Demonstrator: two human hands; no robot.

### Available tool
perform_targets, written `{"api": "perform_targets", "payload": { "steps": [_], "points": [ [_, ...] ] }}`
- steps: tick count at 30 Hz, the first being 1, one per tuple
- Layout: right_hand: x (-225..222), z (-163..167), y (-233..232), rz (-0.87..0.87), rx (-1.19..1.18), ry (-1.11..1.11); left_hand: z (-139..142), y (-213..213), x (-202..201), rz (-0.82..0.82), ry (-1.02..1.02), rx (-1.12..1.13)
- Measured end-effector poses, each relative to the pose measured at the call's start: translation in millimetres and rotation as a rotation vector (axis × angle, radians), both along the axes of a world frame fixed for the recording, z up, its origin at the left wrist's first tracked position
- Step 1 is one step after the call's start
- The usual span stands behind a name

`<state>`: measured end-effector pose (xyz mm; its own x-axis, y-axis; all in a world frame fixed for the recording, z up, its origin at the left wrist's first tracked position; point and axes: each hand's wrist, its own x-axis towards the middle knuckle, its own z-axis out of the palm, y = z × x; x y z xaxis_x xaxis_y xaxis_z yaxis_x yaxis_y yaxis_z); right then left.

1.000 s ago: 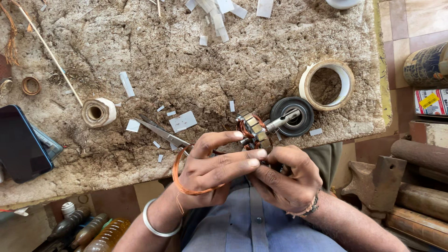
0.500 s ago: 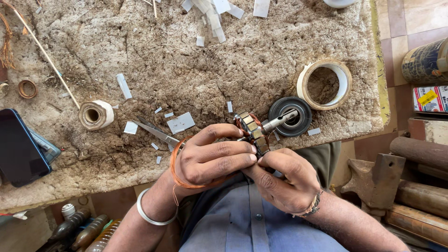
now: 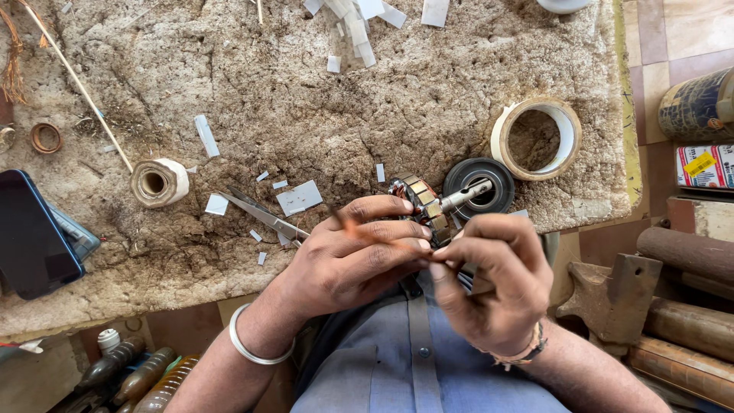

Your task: The person cuts small pieces of white tape and places them between the copper windings on a motor armature. They then continue to wind additional copper wire around the armature slots, using both hands to guide and secure the wire.

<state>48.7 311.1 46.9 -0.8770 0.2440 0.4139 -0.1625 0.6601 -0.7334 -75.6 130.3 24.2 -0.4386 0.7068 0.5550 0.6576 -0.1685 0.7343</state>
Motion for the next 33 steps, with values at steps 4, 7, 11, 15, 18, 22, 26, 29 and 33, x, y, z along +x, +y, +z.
{"api": "perform_targets", "payload": {
  "steps": [4,7,11,15,18,22,26,29,33],
  "points": [
    [5,1,4,-0.031,-0.437,-0.198,5,-2,0,0.019,0.065,-0.082],
    [7,1,6,0.021,-0.687,-0.235,7,-1,-1,0.038,0.065,-0.081],
    [9,3,11,0.007,-0.638,-0.304,10,-1,0,0.051,0.063,-0.103],
    [11,4,16,0.079,-0.541,-0.310,12,0,2,0.069,0.047,-0.108],
    [9,4,21,0.122,-0.450,-0.306,14,1,4,0.092,0.060,-0.136],
    [7,3,22,0.138,-0.439,-0.323,16,1,5,0.088,0.108,-0.156],
    [7,2,18,0.103,-0.473,-0.323,18,0,5,0.086,0.149,-0.153],
    [7,2,15,0.068,-0.369,-0.275,20,1,7,0.088,0.165,-0.163],
    [7,6,16,0.061,-0.408,-0.315,19,4,11,0.125,0.210,-0.149]
  ]
}}
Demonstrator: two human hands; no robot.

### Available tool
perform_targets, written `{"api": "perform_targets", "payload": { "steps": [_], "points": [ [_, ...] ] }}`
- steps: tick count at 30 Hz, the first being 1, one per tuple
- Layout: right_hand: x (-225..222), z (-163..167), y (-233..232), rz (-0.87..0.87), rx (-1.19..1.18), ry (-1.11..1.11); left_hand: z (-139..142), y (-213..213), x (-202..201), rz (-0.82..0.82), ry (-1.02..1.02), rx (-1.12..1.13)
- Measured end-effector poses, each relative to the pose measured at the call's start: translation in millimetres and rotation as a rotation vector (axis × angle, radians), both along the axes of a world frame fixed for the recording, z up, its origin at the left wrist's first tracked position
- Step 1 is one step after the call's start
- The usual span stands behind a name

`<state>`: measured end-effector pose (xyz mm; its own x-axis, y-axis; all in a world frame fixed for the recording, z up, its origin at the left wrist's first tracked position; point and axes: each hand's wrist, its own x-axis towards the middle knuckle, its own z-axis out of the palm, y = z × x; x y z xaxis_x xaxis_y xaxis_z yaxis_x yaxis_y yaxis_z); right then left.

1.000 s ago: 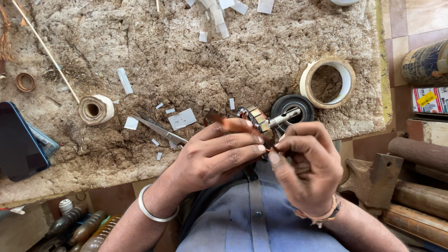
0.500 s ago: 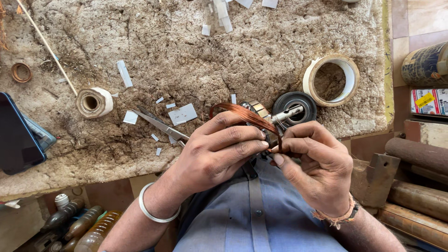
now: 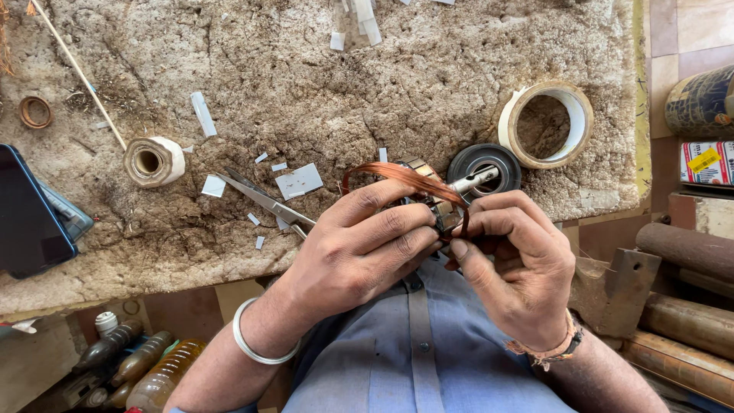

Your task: The person cuts small pieces of white tape and places them between the copper windings on a motor armature. They then continue to wind additional copper wire around the armature slots, using both hands to guide and secure the wire.

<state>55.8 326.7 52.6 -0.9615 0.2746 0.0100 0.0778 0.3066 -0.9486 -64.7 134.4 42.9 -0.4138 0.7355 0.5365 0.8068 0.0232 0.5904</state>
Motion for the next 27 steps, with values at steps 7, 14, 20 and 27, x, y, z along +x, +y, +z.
{"api": "perform_targets", "payload": {
  "steps": [7,14,20,27],
  "points": [
    [-11,17,7,0.162,0.192,0.000,-3,0,6,0.020,-0.034,-0.006],
    [-21,41,21,0.334,0.508,0.020,-6,-2,5,0.023,0.063,-0.007],
    [-28,49,25,0.370,0.573,-0.028,-10,-2,6,0.042,0.049,-0.013],
    [-29,33,33,0.417,0.560,0.080,-15,-3,1,0.031,0.015,0.006]
  ]
}}
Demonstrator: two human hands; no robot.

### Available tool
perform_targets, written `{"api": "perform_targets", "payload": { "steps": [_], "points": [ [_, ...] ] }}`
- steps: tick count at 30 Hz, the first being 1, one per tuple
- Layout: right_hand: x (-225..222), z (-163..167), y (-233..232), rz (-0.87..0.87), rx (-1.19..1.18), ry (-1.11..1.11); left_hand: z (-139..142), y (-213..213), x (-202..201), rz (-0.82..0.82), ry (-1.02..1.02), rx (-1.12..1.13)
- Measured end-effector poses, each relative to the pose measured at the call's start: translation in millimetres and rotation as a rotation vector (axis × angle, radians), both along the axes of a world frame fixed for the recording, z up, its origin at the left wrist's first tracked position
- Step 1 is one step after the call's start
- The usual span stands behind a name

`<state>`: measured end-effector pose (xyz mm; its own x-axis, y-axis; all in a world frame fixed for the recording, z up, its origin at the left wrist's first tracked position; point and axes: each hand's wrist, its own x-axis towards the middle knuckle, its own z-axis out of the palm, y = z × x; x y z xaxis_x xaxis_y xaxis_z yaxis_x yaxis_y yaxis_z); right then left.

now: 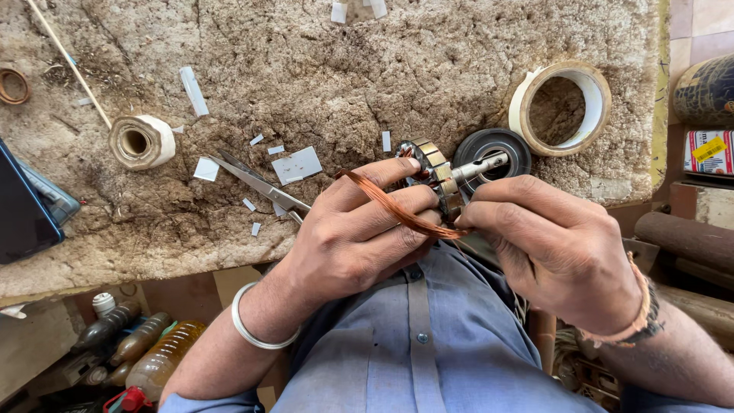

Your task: The person cuts small pieces of white tape and places them between the copper windings on a motor armature. They then continue to wind additional copper wire around the armature slots, using both hands to guide and secure the wire.

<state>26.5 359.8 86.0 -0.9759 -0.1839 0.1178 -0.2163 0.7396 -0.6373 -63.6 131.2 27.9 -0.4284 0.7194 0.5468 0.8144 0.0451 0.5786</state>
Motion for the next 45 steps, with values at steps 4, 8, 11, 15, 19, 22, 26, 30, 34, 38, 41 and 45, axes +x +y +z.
{"api": "perform_targets", "payload": {
  "steps": [4,8,11,15,19,22,26,30,34,38,41,45],
  "points": [
    [-2,-18,7,0.034,-0.068,0.059,-3,-2,-3,-0.019,-0.021,0.003],
    [-2,-30,12,0.054,-0.137,0.097,-6,-2,-7,-0.042,-0.032,0.004],
    [-3,-36,16,0.063,-0.181,0.115,-7,0,-6,-0.038,-0.062,0.015],
    [-5,-44,18,0.044,-0.230,0.117,-8,3,-6,-0.023,-0.060,0.044],
    [-6,-54,16,-0.001,-0.299,0.123,-10,3,-7,-0.023,-0.058,0.051],
    [-5,-59,15,-0.032,-0.351,0.102,-12,5,-8,-0.029,-0.069,0.063],
    [-4,-66,13,-0.078,-0.448,0.063,-13,7,-10,-0.012,-0.053,0.073],
    [-3,-69,12,-0.103,-0.493,0.055,-12,8,-11,0.003,-0.071,0.069],
    [-2,-67,12,-0.116,-0.500,0.021,-12,12,-11,0.016,-0.085,0.107],
    [-1,-60,14,-0.130,-0.473,-0.041,-12,12,-9,0.022,-0.091,0.103],
    [2,-54,13,-0.214,-0.542,-0.208,-12,12,-9,0.020,-0.079,0.097],
    [4,-51,9,-0.313,-0.860,-0.402,-12,11,-9,0.018,-0.043,0.073]
  ]
}}
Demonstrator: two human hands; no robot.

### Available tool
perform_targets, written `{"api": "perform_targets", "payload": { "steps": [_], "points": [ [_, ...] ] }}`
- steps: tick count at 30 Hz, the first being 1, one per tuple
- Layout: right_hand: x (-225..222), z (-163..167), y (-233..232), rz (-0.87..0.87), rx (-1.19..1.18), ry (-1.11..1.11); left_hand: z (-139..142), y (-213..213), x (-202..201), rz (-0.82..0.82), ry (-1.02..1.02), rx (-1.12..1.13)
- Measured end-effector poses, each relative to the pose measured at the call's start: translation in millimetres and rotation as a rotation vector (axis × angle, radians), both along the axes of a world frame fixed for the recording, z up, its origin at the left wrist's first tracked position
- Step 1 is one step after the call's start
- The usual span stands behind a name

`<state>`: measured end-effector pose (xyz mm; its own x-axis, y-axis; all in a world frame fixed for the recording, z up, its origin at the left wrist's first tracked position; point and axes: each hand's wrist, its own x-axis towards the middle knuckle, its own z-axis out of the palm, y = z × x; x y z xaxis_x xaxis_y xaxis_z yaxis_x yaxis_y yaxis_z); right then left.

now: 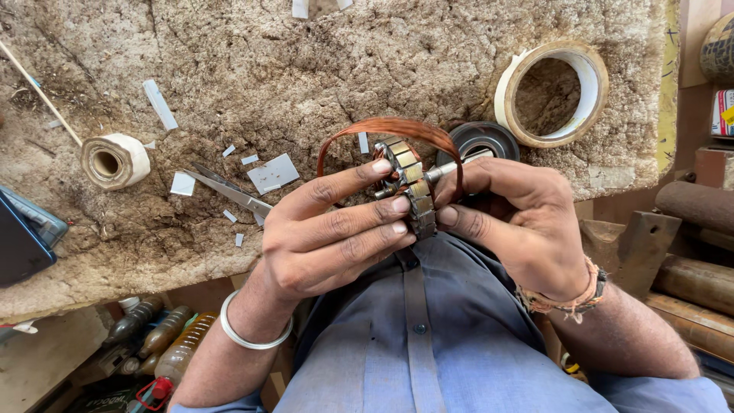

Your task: The person cuts small pieces of white tape and places them between the copper windings on a motor armature. They then continue to wind additional copper wire around the armature slots, using both hands to guide and secure the wire.

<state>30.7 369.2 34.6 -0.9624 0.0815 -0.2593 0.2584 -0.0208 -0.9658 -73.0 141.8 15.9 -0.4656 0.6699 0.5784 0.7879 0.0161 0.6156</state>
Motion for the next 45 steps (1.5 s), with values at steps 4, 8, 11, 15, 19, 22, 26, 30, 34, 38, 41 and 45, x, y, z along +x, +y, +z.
{"api": "perform_targets", "payload": {
  "steps": [4,8,11,15,19,22,26,30,34,38,41,45],
  "points": [
    [0,2,-1,-0.068,-0.157,-0.141,1,2,-2,-0.018,0.082,0.011],
    [1,4,-2,-0.084,-0.196,-0.144,10,0,3,-0.009,0.148,-0.106],
    [3,3,-3,-0.094,-0.196,-0.150,14,1,9,-0.004,0.187,-0.160],
    [4,3,-9,-0.133,-0.107,-0.117,17,2,14,0.000,0.211,-0.188],
    [4,4,-14,-0.134,0.063,-0.057,18,2,22,0.041,0.179,-0.188],
    [4,4,-15,-0.145,0.080,-0.040,18,5,28,0.078,0.158,-0.131],
    [5,2,-14,-0.163,0.043,-0.052,29,8,43,0.230,0.088,-0.101],
    [7,2,-15,-0.146,0.079,-0.013,40,18,55,0.526,0.077,-0.181],
    [7,2,-15,-0.149,0.091,0.002,46,33,59,0.651,-0.139,-0.249],
    [7,0,-14,-0.158,0.111,0.016,49,41,59,0.659,-0.171,-0.270],
    [9,-3,-14,-0.163,0.083,0.028,50,45,58,0.650,-0.187,-0.262],
    [9,-4,-15,-0.187,0.108,0.005,48,48,58,0.635,-0.151,-0.257]
  ]
}}
